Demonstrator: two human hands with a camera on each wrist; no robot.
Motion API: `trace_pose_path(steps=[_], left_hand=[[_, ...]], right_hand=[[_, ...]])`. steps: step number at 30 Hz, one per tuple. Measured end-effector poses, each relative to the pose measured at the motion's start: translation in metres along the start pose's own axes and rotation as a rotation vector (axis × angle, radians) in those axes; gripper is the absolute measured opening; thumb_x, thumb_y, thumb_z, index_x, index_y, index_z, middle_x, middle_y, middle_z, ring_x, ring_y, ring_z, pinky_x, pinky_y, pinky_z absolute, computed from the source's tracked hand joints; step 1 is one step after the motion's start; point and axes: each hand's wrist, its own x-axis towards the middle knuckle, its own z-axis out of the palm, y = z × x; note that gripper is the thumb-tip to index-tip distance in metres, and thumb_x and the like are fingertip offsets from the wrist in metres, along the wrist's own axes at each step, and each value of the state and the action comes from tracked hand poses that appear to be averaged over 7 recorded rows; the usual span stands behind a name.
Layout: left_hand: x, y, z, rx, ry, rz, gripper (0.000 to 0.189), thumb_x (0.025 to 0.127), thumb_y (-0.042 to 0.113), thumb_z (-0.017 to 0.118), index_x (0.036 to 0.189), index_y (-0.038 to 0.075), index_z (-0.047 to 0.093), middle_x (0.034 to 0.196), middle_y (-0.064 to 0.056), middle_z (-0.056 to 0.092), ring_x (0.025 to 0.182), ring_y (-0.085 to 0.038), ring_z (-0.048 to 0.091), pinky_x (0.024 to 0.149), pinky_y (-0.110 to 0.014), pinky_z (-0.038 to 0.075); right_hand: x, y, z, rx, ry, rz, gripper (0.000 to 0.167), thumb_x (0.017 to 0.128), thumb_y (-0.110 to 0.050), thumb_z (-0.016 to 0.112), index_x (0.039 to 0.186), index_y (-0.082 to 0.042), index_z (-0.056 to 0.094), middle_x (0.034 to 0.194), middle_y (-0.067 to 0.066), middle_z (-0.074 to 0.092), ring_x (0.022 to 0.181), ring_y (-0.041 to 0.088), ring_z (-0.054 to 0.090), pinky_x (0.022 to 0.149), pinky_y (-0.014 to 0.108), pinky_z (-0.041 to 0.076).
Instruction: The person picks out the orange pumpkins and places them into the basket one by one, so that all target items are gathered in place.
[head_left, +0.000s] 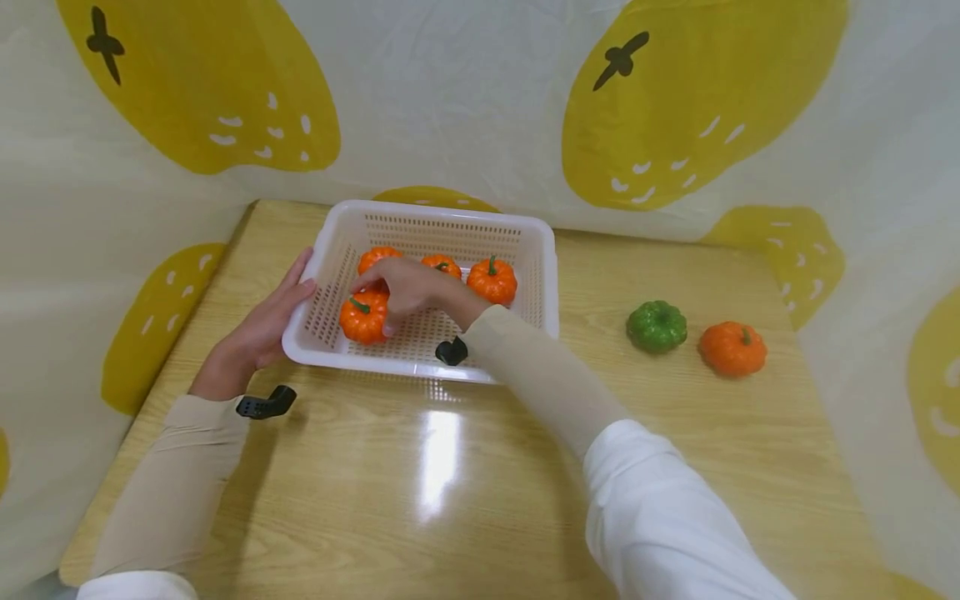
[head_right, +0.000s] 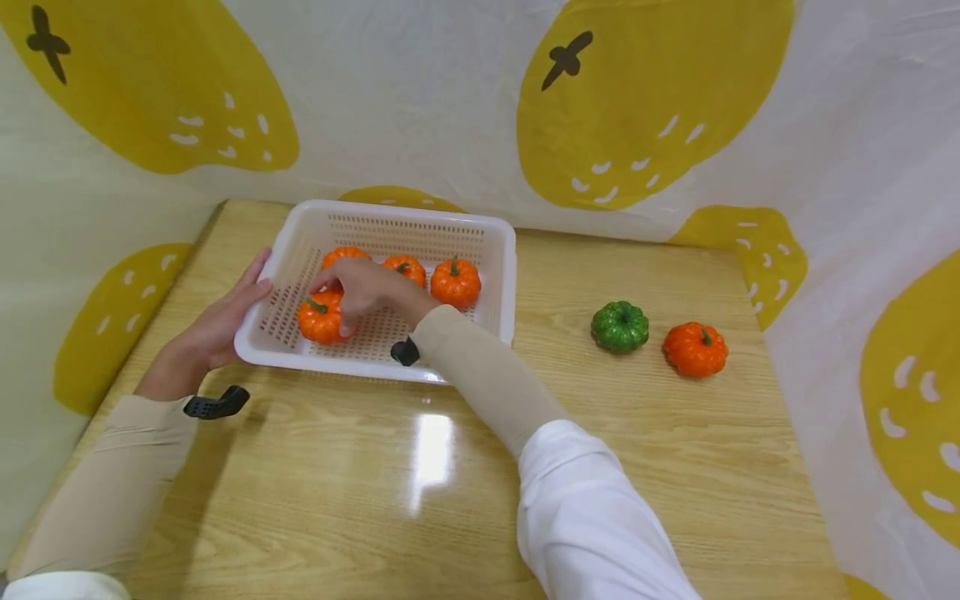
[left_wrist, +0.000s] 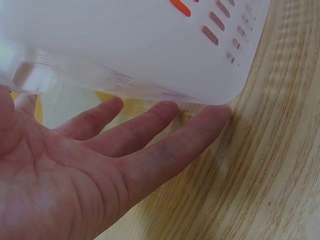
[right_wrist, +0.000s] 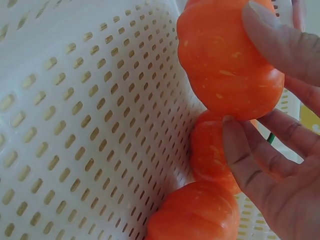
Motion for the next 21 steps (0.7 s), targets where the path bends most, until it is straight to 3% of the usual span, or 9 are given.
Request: trace_pose_path(steps=[11, 21], left_hand=[[0.0, 0.0029, -0.0013, 0.006, -0.001, -0.007, 0.062, 0.113, 0.049, 0.028, 0.158, 0.059, -0.013, 0.176, -0.018, -0.007, 0.152, -0.056, 0.018, 0.085, -0.043, 0.059], [0.0013, 0.004, 0.0007, -0.012, -0.017, -0.008, 0.062, 0.113, 0.048, 0.028, 0.158, 0.061, -0.013, 0.176, -0.017, -0.009, 0.153, -0.056, 0.017, 0.085, -0.044, 0.059]], right_hand=[[0.004, -0.0033, 0.0003, -0.038, -0.016, -0.008, 0.077, 0.07, -0.005, 0.092, 0.141, -0.024, 0.067, 0.144, -0.002, 0.064, 0.127, 0.015, 0.053, 0.115, 0.033, 0.041], [0.0041, -0.0021, 0.0019, -0.012, -0.029, -0.01, 0.077, 0.073, -0.008, 0.093, 0.143, -0.02, 0.065, 0.146, -0.002, 0.063, 0.129, 0.015, 0.052, 0.116, 0.033, 0.04]])
